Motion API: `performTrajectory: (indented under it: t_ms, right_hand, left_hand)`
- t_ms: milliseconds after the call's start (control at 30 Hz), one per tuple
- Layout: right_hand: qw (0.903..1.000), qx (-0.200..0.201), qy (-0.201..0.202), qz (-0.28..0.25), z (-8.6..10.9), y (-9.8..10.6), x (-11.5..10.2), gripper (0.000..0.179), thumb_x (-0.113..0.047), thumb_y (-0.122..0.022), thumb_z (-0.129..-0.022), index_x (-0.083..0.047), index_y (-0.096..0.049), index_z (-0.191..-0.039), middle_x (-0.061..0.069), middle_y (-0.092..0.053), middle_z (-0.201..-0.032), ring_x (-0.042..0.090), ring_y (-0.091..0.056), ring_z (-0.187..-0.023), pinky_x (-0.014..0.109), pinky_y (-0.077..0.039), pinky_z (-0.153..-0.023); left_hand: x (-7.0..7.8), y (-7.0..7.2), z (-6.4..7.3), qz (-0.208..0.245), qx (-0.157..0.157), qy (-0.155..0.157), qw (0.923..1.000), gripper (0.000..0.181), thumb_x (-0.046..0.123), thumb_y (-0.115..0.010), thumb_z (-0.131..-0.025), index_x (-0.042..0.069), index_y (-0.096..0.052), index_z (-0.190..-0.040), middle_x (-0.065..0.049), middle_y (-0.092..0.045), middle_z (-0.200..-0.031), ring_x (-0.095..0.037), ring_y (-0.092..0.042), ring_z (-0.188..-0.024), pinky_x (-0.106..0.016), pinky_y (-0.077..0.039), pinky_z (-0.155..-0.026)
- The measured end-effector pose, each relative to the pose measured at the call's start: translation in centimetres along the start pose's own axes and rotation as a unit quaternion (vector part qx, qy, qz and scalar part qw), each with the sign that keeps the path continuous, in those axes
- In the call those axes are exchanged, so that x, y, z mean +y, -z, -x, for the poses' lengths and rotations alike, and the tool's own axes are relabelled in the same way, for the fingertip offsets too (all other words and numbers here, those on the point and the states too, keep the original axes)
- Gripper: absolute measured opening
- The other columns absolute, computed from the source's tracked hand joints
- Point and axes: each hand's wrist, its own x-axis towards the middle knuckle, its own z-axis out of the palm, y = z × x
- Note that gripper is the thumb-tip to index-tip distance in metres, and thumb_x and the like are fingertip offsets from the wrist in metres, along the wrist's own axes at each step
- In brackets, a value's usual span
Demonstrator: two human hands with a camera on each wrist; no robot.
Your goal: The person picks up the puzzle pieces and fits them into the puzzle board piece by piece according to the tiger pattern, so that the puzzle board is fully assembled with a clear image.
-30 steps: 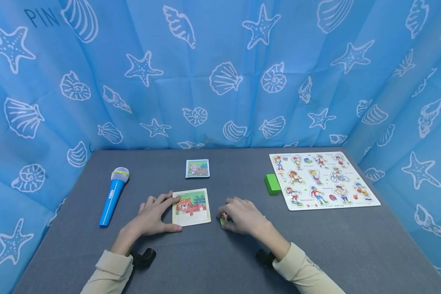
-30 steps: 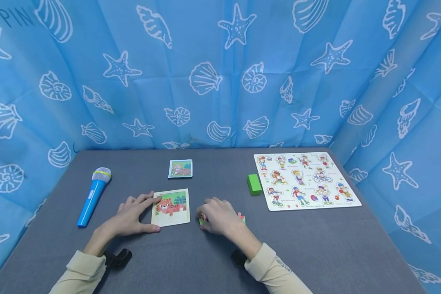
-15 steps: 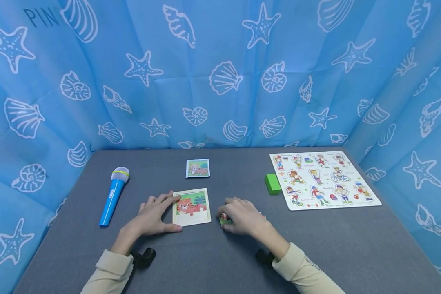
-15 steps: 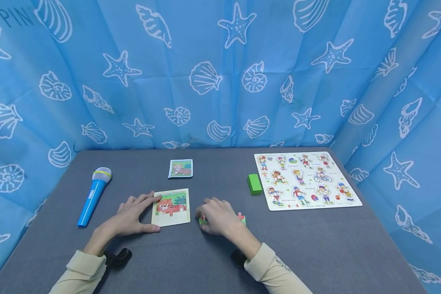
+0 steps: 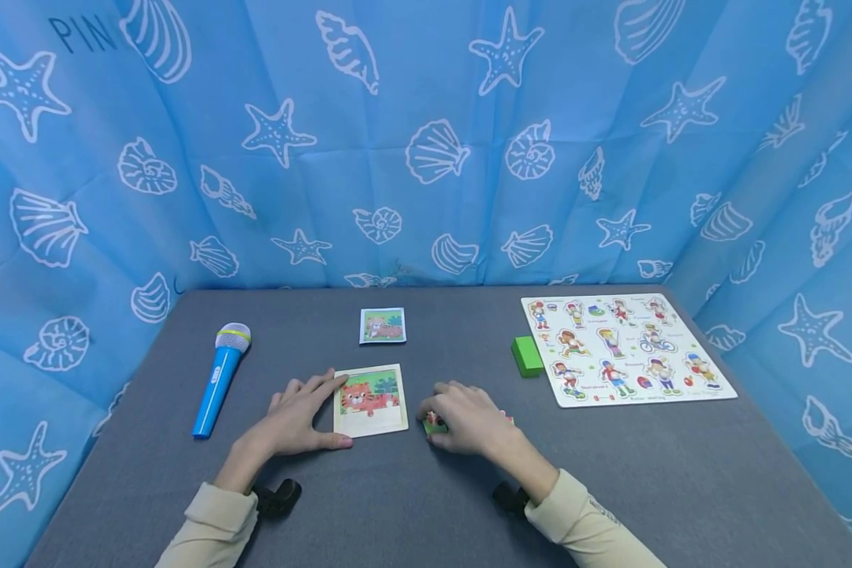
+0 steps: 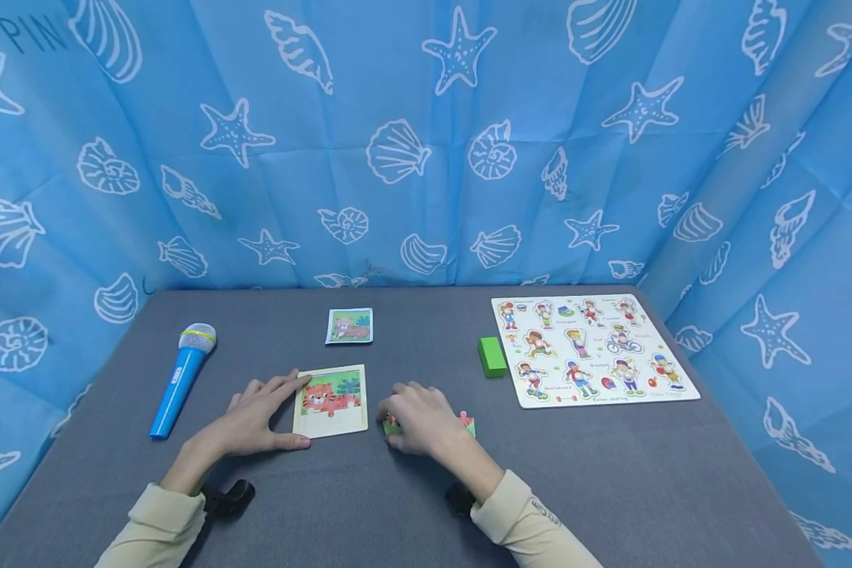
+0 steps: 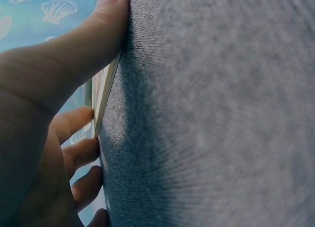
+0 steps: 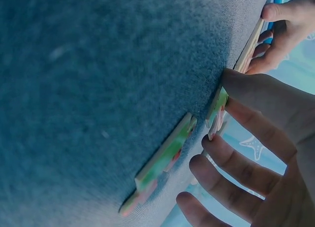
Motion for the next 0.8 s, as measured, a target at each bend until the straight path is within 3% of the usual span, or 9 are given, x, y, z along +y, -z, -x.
performTrajectory:
  t_ms: [233, 467, 800]
  right_hand:
    - [1.0, 0.001, -0.001, 0.003, -0.07, -0.12, 0.08, 0.023, -0.024, -0.08, -0.089, -0.018, -0.077, -0.111, 0.004, -0.07, -0.106, 0.019, -0.062, -0.093, 0.04, -0.053, -0.074]
    - [1.0, 0.006, 0.005, 0.006, -0.16, -0.33, 0.08, 0.023, -0.025, -0.079, -0.09, -0.018, -0.077, -0.111, 0.002, -0.07, -0.102, 0.017, -0.061, -0.088, 0.035, -0.049, -0.068]
    - [0.9999, 0.01, 0.009, 0.004, -0.19, -0.57, 0.19, 0.022, -0.024, -0.078, -0.09, -0.018, -0.077, -0.111, 0.001, -0.068, -0.096, 0.013, -0.054, -0.08, 0.029, -0.041, -0.062]
  left_hand:
    - [0.02, 0.07, -0.03, 0.004, -0.006, -0.007, 1.0, 0.098, 0.068, -0.076, -0.079, 0.029, -0.037, -0.159, -0.016, -0.032, -0.166, -0.031, -0.043, -0.116, -0.052, -0.037, -0.089]
    - [0.21, 0.34, 0.0, -0.004, -0.007, -0.015, 0.9998, 0.099, 0.069, -0.076, -0.078, 0.027, -0.038, -0.159, -0.016, -0.032, -0.166, -0.029, -0.042, -0.11, -0.047, -0.035, -0.085]
    - [0.38, 0.44, -0.01, -0.009, -0.013, -0.004, 0.9999, 0.102, 0.07, -0.075, -0.079, 0.026, -0.033, -0.161, -0.015, -0.031, -0.167, -0.028, -0.04, -0.11, -0.046, -0.033, -0.085]
